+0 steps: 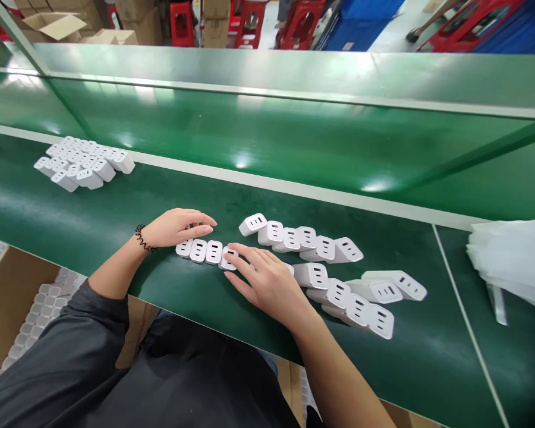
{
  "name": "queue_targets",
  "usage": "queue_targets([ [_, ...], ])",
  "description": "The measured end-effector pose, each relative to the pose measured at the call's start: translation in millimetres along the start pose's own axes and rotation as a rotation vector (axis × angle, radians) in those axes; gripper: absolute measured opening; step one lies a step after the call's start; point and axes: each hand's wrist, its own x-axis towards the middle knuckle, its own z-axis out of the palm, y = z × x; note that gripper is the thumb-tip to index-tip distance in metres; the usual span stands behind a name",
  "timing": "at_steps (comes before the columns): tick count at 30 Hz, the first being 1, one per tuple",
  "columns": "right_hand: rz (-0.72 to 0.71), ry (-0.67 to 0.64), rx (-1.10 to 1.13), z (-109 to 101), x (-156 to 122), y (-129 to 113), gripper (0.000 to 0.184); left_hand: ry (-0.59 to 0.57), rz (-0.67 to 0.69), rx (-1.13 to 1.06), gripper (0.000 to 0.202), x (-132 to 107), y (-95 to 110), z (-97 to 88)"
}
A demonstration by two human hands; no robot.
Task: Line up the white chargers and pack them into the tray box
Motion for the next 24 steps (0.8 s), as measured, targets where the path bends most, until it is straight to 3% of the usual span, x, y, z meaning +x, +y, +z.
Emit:
queue_targets([
  [14,-0.021,-0.007,-0.03,3.8,0.1,-4.8,0.026,-0.175,0.059,-0.022,0.034,-1.7,-16.1,-9.1],
  [24,-0.016,0.001,-0.019,4.8,0.5,-3.7,0.027,-0.183,0.072,-0.03,0.034,-1.0,-15.9,-7.2],
])
